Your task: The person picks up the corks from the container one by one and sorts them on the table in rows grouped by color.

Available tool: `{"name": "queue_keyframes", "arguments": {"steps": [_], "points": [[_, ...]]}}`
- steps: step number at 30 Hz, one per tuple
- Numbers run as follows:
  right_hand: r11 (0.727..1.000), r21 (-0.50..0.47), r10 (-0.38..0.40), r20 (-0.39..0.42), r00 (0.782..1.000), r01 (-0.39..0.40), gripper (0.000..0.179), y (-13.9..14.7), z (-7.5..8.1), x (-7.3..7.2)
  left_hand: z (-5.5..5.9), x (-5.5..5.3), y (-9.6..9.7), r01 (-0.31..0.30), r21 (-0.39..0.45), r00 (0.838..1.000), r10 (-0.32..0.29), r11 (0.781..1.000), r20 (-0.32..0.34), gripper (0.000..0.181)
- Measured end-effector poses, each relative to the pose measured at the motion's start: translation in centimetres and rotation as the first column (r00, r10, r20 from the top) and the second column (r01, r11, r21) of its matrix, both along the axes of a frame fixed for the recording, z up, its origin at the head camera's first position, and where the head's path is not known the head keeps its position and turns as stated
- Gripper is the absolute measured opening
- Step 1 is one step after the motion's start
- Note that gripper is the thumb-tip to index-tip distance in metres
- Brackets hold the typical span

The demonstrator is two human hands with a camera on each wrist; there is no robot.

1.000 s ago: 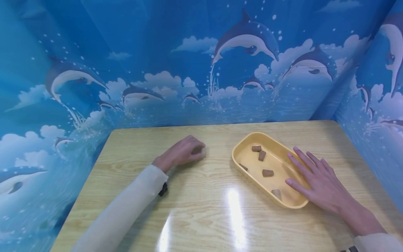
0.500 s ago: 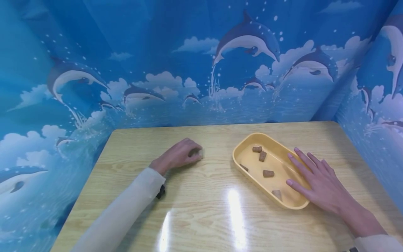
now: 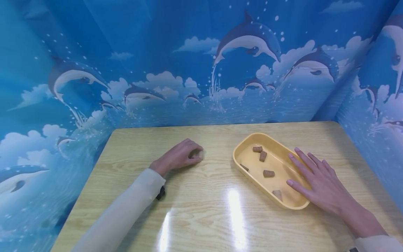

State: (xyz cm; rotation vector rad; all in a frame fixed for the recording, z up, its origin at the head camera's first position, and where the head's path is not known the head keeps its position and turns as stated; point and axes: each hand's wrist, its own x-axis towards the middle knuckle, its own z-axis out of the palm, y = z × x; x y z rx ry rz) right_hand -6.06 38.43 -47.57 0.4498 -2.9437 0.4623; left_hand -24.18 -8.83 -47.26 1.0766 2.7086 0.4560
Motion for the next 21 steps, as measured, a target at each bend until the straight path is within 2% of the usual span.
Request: {"name": "queue_keyframes", "arguments": {"steps": [11,21], "points": [[1.0,0.001,0.0,-0.003,1.0,0.0,0.091,0.02,-0.05,0.05,-0.13,0.16,-0.07,0.019,-0.001,1.0,-0.019,1.0,-0.02,0.049],[1.0,0.003,0.0,-0.005,1.0,0.0,0.091,0.07,-0.1,0.02,-0.11,0.2,-0.15,0.018,0.01,1.0,-0.018,1.0,-0.008,0.052]]}}
